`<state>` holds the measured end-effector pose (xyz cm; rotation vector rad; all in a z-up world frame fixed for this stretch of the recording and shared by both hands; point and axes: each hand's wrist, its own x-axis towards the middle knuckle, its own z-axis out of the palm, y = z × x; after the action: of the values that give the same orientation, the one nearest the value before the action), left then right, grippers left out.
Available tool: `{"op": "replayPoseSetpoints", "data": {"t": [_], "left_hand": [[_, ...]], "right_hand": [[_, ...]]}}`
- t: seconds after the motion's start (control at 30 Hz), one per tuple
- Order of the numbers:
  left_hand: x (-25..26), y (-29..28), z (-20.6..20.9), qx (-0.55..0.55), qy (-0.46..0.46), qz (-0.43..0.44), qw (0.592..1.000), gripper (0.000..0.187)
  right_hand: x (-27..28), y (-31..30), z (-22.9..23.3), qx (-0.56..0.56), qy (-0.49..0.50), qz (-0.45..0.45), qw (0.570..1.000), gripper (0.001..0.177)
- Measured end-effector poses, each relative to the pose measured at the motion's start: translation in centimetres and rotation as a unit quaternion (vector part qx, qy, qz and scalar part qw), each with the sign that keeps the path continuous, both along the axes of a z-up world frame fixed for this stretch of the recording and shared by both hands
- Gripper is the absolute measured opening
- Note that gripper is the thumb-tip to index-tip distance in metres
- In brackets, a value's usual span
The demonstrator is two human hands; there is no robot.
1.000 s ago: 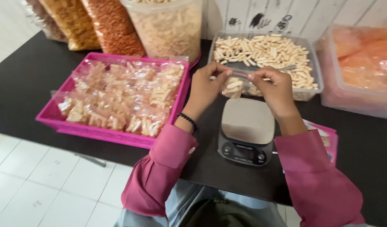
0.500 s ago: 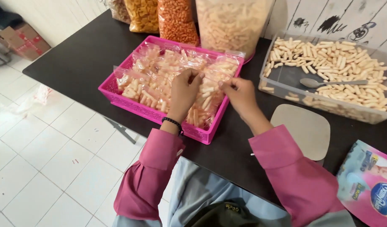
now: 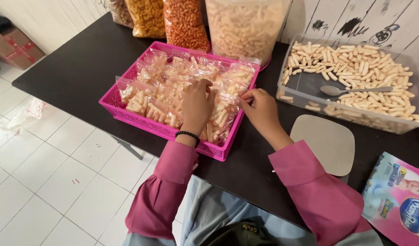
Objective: Packaging small snacks into plastic bags and weighing them on a digital scale before placing them in a storage basket.
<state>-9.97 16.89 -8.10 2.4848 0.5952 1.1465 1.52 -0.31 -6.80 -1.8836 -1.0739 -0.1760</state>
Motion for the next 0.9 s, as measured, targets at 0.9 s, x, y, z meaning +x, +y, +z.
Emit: {"op": "replayPoseSetpoints", "data": {"t": [0.9], "left_hand": [[20.1,-25.4,11.3,-0.002,0.006,-0.371,0.929,0.010]], "right_hand": [[16.1,-32.2,5.2,-0.006,-0.125,-0.309,0.943,0.011]]}}
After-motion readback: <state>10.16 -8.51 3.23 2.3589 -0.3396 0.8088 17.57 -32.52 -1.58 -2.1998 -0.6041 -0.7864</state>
